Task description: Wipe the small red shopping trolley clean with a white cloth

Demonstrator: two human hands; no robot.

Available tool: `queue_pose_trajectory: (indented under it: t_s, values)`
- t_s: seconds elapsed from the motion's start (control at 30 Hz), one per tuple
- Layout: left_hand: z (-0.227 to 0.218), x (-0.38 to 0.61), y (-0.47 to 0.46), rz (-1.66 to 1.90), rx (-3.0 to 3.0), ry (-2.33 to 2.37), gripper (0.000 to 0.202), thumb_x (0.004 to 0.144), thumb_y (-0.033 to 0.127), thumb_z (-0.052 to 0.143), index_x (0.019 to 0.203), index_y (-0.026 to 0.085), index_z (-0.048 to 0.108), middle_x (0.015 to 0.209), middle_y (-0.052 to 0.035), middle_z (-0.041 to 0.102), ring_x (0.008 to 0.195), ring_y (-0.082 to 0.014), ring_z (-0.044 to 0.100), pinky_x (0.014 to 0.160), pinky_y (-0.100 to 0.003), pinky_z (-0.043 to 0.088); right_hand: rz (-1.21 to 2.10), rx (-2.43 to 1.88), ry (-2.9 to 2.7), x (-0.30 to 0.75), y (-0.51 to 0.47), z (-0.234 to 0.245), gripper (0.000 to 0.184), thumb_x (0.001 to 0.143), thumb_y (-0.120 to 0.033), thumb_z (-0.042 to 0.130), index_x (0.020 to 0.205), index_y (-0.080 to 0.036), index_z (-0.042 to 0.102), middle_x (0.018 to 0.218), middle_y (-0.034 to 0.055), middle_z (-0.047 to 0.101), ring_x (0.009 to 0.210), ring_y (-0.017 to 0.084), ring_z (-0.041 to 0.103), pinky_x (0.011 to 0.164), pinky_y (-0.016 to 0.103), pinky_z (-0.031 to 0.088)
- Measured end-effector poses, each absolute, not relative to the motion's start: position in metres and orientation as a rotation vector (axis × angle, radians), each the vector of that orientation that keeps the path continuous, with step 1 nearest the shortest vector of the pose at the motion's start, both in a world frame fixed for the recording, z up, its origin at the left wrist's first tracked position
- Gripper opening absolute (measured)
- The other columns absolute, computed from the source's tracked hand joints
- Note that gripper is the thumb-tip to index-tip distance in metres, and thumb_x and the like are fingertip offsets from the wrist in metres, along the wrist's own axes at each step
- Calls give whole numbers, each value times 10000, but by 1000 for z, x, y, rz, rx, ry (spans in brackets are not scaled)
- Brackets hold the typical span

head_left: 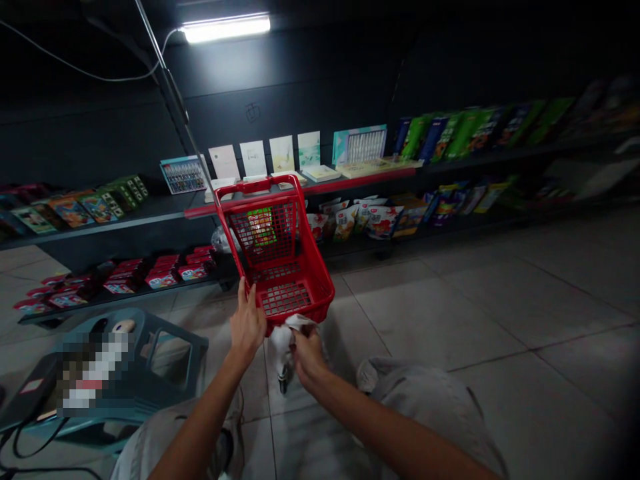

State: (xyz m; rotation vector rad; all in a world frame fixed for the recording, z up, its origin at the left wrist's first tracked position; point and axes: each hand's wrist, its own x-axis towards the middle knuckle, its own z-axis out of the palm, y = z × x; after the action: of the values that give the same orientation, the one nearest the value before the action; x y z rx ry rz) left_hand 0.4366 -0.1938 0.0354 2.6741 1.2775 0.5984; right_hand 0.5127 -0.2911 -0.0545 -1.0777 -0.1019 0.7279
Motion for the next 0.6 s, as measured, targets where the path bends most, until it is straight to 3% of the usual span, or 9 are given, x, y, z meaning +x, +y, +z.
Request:
queue_pose_trajectory:
  t_s: [0.07, 0.2, 0.3, 0.43, 0.6]
  values:
    - [33, 432, -190, 629, 2634, 1207, 611, 947, 183, 381, 1556, 183, 434, 1748, -113, 143, 1120, -296, 725, 843, -456, 639, 639, -1088, 7, 535, -304, -51, 471, 695, -411, 740, 1094, -248, 550, 957, 16, 731, 776, 195, 711, 673, 313, 593]
    - [24, 422, -182, 739, 2491, 1049, 624, 933, 179, 398, 1553, 222, 451, 1755, -66, 125, 1294, -283, 642, 1006, -446, 597, 262, -1270, -213, 594, -334, -30, 360, 872, -485, 597, 1124, -233, 542, 1011, 53, 706, 838, 210, 699, 712, 330, 582]
    - [18, 413, -175, 800, 2418, 945, 637, 920, 169, 411, 1551, 235, 463, 1754, -47, 132, 1425, -275, 533, 1114, -447, 534, -60, -1446, -552, 628, -348, 2, 262, 914, -364, 581, 1134, -223, 572, 1086, 83, 688, 957, 229, 671, 803, 353, 568]
    - [16, 399, -169, 831, 2380, 875, 660, 889, 156, 433, 1540, 257, 480, 1743, -33, 184, 1487, -258, 460, 1207, -470, 441, -168, -1669, -1375, 635, -351, 37, 184, 895, -148, 554, 1012, -231, 670, 1042, 84, 698, 1042, 271, 614, 951, 447, 515]
    - [20, 381, -161, 824, 2388, 821, 651, 865, 149, 422, 1501, 242, 530, 1735, -25, 217, 1529, -236, 395, 1246, -447, 380, -218, -1798, -1820, 620, -347, 48, 143, 924, -145, 581, 1017, -205, 672, 1058, 89, 698, 1086, 272, 594, 1011, 452, 473]
